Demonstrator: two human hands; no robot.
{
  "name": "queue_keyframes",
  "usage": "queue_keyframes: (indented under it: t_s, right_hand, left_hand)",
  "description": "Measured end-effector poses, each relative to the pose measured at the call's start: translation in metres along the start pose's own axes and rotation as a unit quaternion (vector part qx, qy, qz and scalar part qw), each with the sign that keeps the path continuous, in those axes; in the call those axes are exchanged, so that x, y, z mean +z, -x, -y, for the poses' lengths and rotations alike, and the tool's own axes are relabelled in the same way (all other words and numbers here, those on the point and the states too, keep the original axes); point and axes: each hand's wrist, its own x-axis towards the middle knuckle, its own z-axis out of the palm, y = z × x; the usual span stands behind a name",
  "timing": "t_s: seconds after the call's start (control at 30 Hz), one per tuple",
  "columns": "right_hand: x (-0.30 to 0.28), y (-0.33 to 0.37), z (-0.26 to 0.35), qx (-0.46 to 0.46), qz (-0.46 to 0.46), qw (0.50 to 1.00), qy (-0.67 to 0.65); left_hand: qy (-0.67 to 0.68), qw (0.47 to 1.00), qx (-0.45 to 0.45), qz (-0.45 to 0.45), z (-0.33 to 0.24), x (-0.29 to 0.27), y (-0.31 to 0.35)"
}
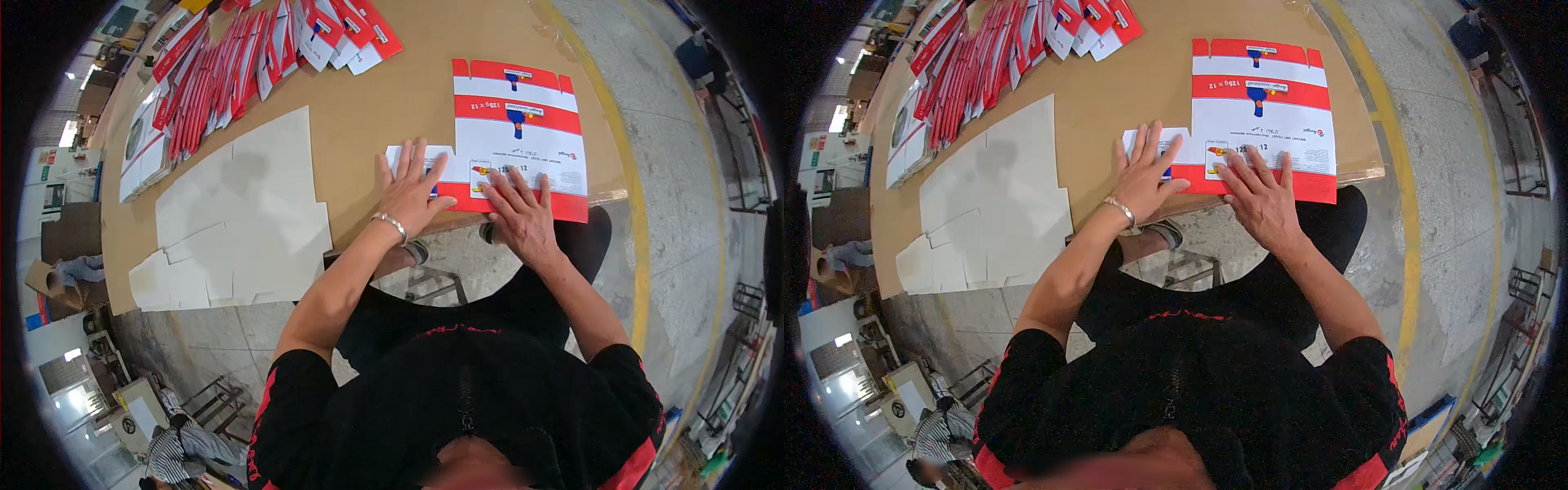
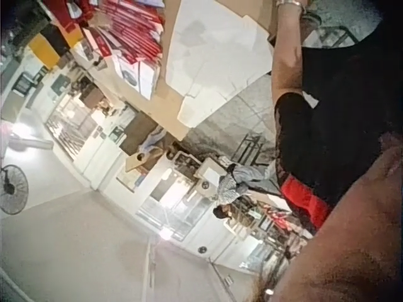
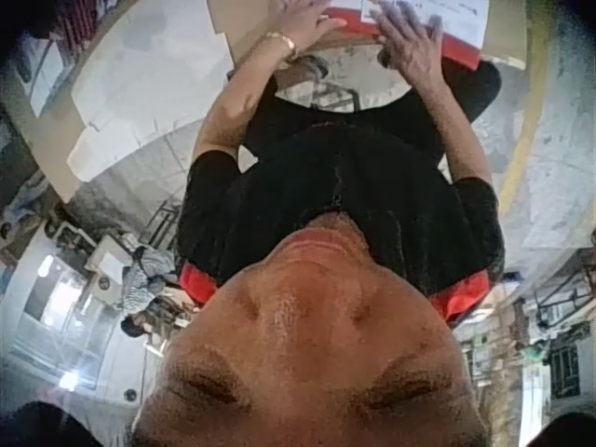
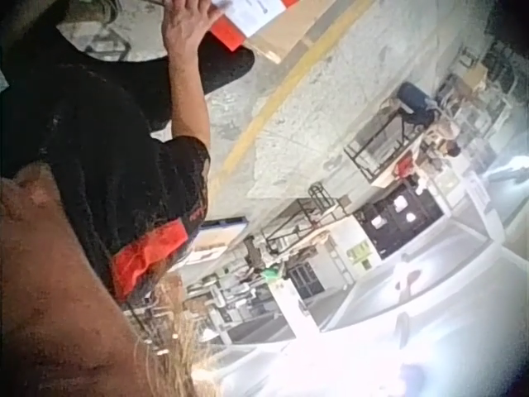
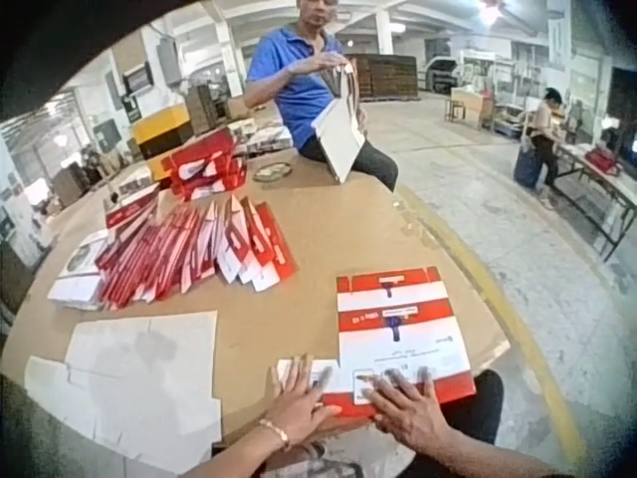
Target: The person is manually folding and assembling paper-based packaging materials on a workbench in a factory setting.
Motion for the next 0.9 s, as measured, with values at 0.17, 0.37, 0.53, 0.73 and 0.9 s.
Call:
queue_keyframes:
  t_s: [0.17,0.37,0.53,0.73,0.9]
  right_hand:
    - [-0.008,-0.004,0.0,-0.018,-0.026,0.999,-0.041]
    - [-0.023,0.067,0.051,0.206,0.075,0.828,-0.515]
    - [-0.031,0.054,0.055,0.443,-0.075,0.5,-0.741]
    - [-0.035,0.005,-0.14,0.34,-0.09,0.839,-0.416]
    - [-0.014,-0.158,-0.165,0.237,-0.07,0.902,-0.355]
  left_hand:
    - [0.011,0.996,-0.082,-0.02,-0.004,-0.016,-0.054]
    - [0.308,0.93,-0.109,-0.169,-0.013,0.022,-0.043]
    - [0.617,0.786,-0.043,0.01,-0.078,-0.012,0.041]
    - [0.001,0.983,-0.156,-0.1,0.006,-0.055,0.133]
    - [-0.043,0.938,-0.344,-0.015,0.022,-0.065,0.212]
